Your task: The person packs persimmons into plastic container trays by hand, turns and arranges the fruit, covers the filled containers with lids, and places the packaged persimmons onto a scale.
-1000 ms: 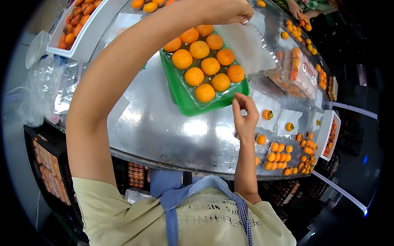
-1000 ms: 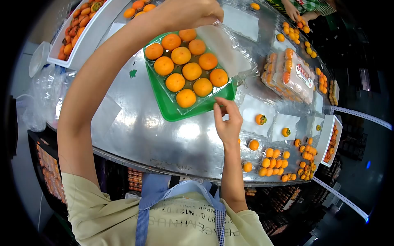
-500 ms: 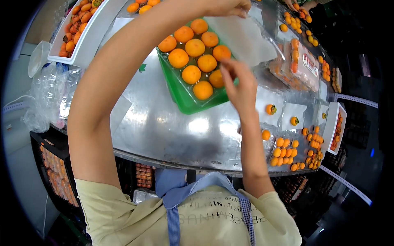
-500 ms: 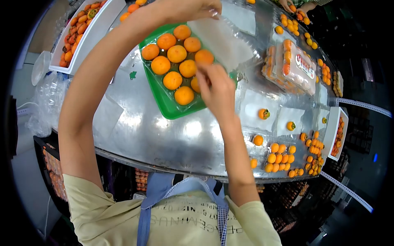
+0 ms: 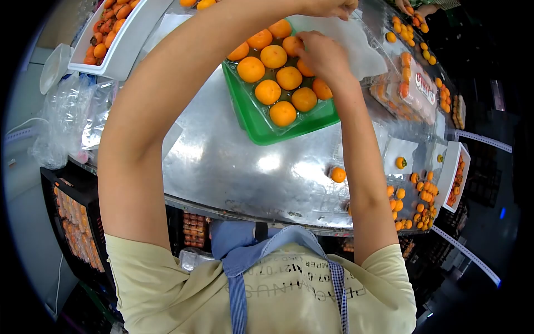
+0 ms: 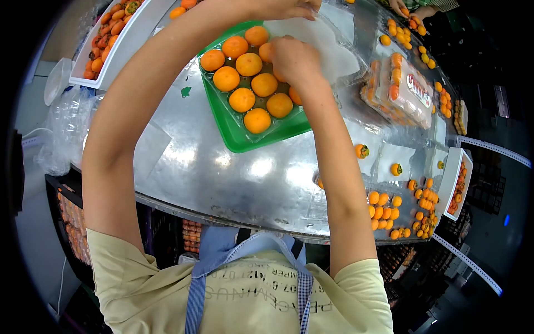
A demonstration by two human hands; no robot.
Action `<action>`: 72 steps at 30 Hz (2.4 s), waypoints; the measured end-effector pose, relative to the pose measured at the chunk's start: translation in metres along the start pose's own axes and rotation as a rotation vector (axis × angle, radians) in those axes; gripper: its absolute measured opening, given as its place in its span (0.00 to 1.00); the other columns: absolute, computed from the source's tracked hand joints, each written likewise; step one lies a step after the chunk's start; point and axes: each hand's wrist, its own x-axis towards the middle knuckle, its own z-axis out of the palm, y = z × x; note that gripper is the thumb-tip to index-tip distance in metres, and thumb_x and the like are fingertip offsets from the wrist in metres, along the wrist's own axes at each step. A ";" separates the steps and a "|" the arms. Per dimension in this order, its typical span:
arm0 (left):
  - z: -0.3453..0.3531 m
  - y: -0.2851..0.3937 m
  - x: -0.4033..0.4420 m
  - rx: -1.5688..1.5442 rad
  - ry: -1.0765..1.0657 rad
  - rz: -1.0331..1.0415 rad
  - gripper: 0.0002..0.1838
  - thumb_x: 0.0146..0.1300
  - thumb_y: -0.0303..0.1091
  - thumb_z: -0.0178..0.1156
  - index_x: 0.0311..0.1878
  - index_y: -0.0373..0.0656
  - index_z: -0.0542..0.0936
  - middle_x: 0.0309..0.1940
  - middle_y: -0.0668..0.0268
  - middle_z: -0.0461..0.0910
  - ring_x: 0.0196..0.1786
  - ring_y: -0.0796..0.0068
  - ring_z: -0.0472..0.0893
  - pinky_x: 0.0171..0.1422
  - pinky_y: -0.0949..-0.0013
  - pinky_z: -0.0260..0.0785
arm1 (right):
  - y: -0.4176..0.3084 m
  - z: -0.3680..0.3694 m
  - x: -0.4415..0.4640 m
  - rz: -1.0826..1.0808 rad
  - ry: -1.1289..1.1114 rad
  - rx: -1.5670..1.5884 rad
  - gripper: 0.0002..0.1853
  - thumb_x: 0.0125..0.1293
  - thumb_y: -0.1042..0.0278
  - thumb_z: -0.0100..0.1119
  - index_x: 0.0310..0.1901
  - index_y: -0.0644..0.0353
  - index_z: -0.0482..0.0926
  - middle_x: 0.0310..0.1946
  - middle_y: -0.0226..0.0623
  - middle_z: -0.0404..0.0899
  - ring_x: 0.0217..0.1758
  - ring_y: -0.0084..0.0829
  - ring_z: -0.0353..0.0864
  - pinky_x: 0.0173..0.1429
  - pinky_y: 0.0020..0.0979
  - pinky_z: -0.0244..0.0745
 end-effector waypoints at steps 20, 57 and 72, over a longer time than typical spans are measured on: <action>-0.001 0.004 -0.003 0.014 -0.016 -0.021 0.08 0.50 0.39 0.65 0.28 0.45 0.83 0.24 0.57 0.80 0.33 0.53 0.81 0.39 0.56 0.73 | 0.018 0.020 0.025 -0.119 0.037 0.102 0.22 0.52 0.61 0.67 0.48 0.58 0.77 0.43 0.43 0.79 0.46 0.44 0.79 0.49 0.40 0.74; -0.009 -0.032 -0.058 -0.002 -0.249 -0.188 0.18 0.57 0.18 0.56 0.51 0.44 0.80 0.46 0.62 0.80 0.51 0.67 0.79 0.57 0.70 0.69 | 0.095 0.087 -0.419 0.737 0.271 0.401 0.20 0.50 0.57 0.65 0.44 0.57 0.79 0.37 0.40 0.78 0.36 0.40 0.80 0.40 0.37 0.76; -0.016 -0.030 -0.070 0.037 -0.321 -0.345 0.20 0.56 0.16 0.55 0.51 0.41 0.79 0.45 0.61 0.80 0.51 0.64 0.79 0.58 0.68 0.68 | 0.232 0.085 -0.497 0.936 0.698 0.290 0.14 0.59 0.62 0.63 0.46 0.57 0.80 0.39 0.39 0.81 0.36 0.35 0.81 0.40 0.32 0.76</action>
